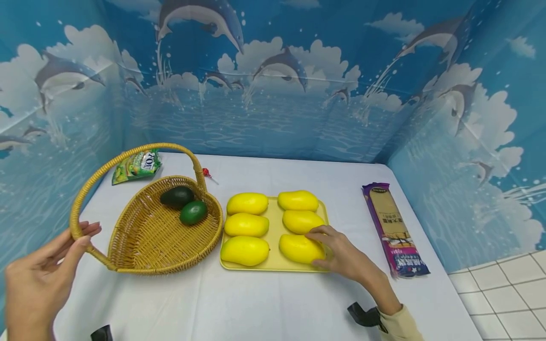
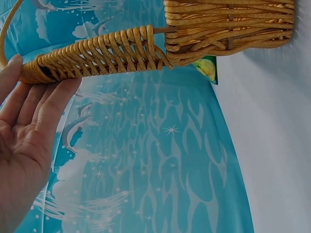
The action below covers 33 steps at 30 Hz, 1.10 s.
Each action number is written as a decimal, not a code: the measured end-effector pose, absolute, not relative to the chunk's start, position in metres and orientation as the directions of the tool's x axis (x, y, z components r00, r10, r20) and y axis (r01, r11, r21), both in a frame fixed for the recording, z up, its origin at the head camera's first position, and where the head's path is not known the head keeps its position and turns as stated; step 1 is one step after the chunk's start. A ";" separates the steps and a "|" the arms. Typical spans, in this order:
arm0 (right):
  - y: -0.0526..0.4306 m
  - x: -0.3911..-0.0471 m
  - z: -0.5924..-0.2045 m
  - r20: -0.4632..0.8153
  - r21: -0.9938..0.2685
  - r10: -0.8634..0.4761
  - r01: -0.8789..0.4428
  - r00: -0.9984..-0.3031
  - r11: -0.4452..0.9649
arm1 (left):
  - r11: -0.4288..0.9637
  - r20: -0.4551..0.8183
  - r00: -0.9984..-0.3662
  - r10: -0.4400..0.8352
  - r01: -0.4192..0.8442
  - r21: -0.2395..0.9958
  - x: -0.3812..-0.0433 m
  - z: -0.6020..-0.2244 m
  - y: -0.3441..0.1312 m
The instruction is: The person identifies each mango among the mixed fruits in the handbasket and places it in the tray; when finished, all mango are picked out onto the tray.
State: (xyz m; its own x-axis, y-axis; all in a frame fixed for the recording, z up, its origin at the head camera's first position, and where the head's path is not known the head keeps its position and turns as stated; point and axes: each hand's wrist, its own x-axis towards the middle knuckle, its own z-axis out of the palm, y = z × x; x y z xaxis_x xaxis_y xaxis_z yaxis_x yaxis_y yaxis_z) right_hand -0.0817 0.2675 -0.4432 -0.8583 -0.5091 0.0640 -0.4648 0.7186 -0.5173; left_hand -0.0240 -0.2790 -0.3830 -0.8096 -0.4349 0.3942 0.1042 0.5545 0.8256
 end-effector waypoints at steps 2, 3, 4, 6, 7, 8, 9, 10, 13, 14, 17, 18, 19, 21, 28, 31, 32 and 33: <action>0.268 -0.082 -0.443 0.064 -0.520 -0.504 -0.460 -0.861 0.720 | 0.558 0.398 -0.809 -0.433 0.106 0.823 -0.024 -0.383 -0.279; 0.268 -0.082 -0.443 0.065 -0.520 -0.502 -0.458 -0.863 0.721 | 0.559 0.397 -0.808 -0.434 0.104 0.822 -0.025 -0.383 -0.279; 0.268 -0.082 -0.443 0.065 -0.520 -0.498 -0.455 -0.865 0.723 | 0.562 0.396 -0.809 -0.435 0.100 0.821 -0.025 -0.383 -0.279; 0.269 -0.082 -0.443 0.066 -0.524 -0.493 -0.451 -0.867 0.723 | 0.559 0.392 -0.809 -0.438 0.096 0.823 -0.026 -0.383 -0.279; 0.269 -0.082 -0.443 0.065 -0.524 -0.490 -0.447 -0.870 0.725 | 0.559 0.393 -0.808 -0.438 0.097 0.823 -0.026 -0.383 -0.279; 0.269 -0.082 -0.443 0.065 -0.525 -0.486 -0.445 -0.871 0.726 | 0.561 0.398 -0.807 -0.435 0.102 0.821 -0.027 -0.383 -0.279; 0.269 -0.082 -0.443 0.064 -0.524 -0.484 -0.442 -0.873 0.728 | 0.561 0.402 -0.807 -0.433 0.107 0.821 -0.028 -0.383 -0.279; 0.270 -0.082 -0.443 0.063 -0.524 -0.483 -0.440 -0.874 0.729 | 0.562 0.408 -0.806 -0.430 0.115 0.819 -0.028 -0.383 -0.279; 0.270 -0.082 -0.444 0.066 -0.522 -0.479 -0.440 -0.875 0.731 | 0.571 0.421 -0.804 -0.419 0.127 0.811 -0.030 -0.383 -0.279; 0.270 -0.082 -0.444 0.069 -0.522 -0.478 -0.440 -0.875 0.730 | 0.573 0.419 -0.805 -0.419 0.123 0.810 -0.030 -0.383 -0.279; 0.270 -0.082 -0.444 0.074 -0.524 -0.473 -0.438 -0.878 0.730 | 0.581 0.405 -0.811 -0.422 0.101 0.807 -0.032 -0.384 -0.279; 0.270 -0.082 -0.444 0.074 -0.526 -0.470 -0.435 -0.880 0.731 | 0.581 0.397 -0.814 -0.424 0.092 0.809 -0.032 -0.384 -0.279; 0.271 -0.082 -0.444 0.075 -0.527 -0.467 -0.432 -0.881 0.732 | 0.583 0.391 -0.816 -0.426 0.083 0.809 -0.033 -0.384 -0.279; 0.271 -0.083 -0.444 0.074 -0.527 -0.463 -0.429 -0.883 0.734 | 0.585 0.377 -0.820 -0.430 0.066 0.809 -0.034 -0.384 -0.279; 0.271 -0.087 -0.438 0.095 -0.531 -0.461 -0.437 -0.882 0.726 | 0.593 0.290 -0.836 -0.466 -0.052 0.803 -0.039 -0.380 -0.281; 0.271 -0.090 -0.429 0.142 -0.522 -0.466 -0.466 -0.873 0.715 | 0.619 0.285 -0.824 -0.490 -0.098 0.779 -0.035 -0.373 -0.278; 0.271 -0.092 -0.425 0.172 -0.513 -0.469 -0.485 -0.866 0.708 | 0.629 0.312 -0.807 -0.501 -0.092 0.772 -0.032 -0.369 -0.275; 0.270 -0.094 -0.421 0.208 -0.502 -0.469 -0.505 -0.858 0.702 | 0.647 0.368 -0.777 -0.510 -0.065 0.760 -0.029 -0.365 -0.272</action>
State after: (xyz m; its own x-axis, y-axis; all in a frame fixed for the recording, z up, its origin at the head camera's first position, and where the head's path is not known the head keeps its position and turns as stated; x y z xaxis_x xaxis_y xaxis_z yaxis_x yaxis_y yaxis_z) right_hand -0.0937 0.2700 -0.4206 -0.8585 -0.4688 0.2080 -0.5051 0.7023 -0.5017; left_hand -0.0292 -0.2720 -0.3653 -0.7774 -0.5103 0.3678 -0.0650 0.6467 0.7600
